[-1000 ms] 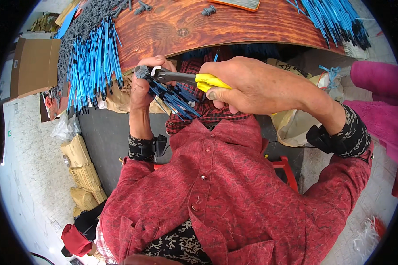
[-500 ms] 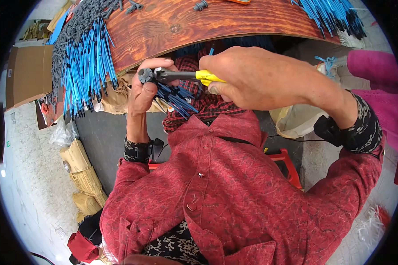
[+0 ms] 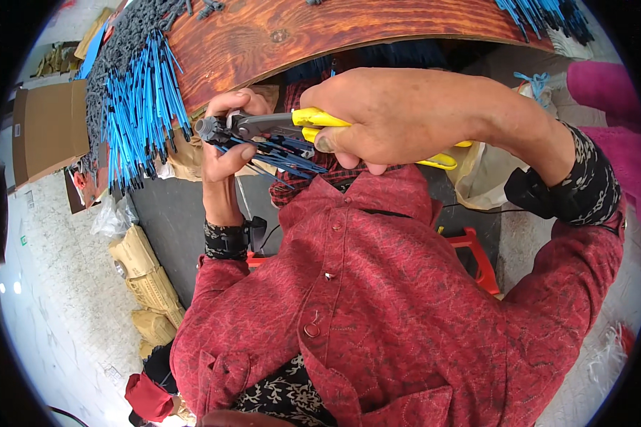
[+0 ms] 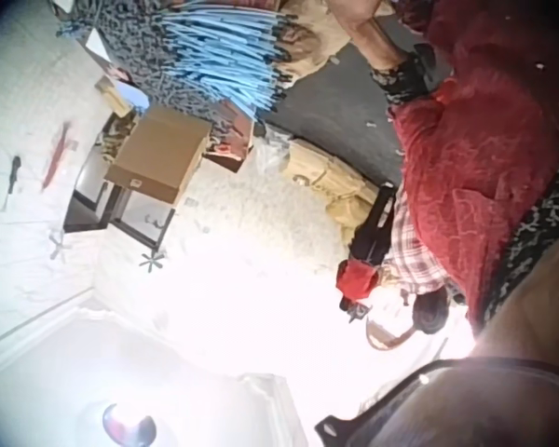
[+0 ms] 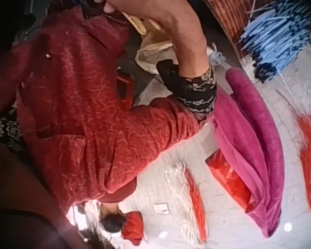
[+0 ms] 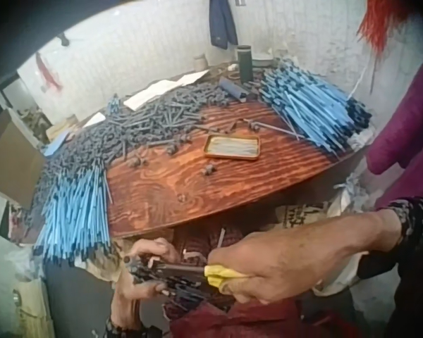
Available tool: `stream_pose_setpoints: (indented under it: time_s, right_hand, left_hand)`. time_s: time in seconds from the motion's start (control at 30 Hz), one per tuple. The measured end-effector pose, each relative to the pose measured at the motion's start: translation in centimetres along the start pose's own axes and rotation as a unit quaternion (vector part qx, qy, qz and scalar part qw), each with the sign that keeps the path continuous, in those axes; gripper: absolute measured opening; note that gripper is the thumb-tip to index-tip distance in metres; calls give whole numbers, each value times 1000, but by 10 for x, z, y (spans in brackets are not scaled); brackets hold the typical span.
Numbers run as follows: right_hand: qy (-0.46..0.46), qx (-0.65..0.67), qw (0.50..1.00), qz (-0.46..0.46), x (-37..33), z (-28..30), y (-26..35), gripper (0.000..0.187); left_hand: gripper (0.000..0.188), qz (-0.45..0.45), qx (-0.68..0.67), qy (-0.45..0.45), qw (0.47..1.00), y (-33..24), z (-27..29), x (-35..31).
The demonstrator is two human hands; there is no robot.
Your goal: Bundling blue plastic tubes using a connector and pliers at a workbench.
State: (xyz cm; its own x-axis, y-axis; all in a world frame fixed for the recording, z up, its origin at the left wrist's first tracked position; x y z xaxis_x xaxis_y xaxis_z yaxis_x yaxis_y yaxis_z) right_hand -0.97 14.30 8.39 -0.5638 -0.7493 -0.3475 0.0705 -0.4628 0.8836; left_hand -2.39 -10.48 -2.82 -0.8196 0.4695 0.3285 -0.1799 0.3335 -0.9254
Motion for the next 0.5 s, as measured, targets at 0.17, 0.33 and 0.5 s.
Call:
stream_pose_setpoints:
  time_s: [0.17,0.33,0.5]
  right_hand:
    - [-6,-23,1000,12,0,0,-1,19]
    - [-39,-54,997,27,-2,-2,-1,19]
    - [-56,-21,998,15,-2,-6,-2,19]
  left_hand:
    - [66,6,-3,12,1000,2,1,1]
    - [64,25,-17,1,1000,2,-1,2]
    - [60,10,2,2,1000,0,-4,6]
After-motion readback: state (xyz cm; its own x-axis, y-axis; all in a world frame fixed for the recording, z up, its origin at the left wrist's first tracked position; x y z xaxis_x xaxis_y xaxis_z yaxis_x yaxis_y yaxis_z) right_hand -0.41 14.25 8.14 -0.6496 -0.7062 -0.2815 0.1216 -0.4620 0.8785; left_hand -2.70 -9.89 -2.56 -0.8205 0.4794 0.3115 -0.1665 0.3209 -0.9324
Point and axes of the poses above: each hand's wrist, its own x-axis towards the middle knuckle, its own z-axis out of the back of the hand, y = z × x, the point moved 3 cm from there along x, towards the middle knuckle, and after that the axes turned 5 degrees about -y, right-handed, at the moved point
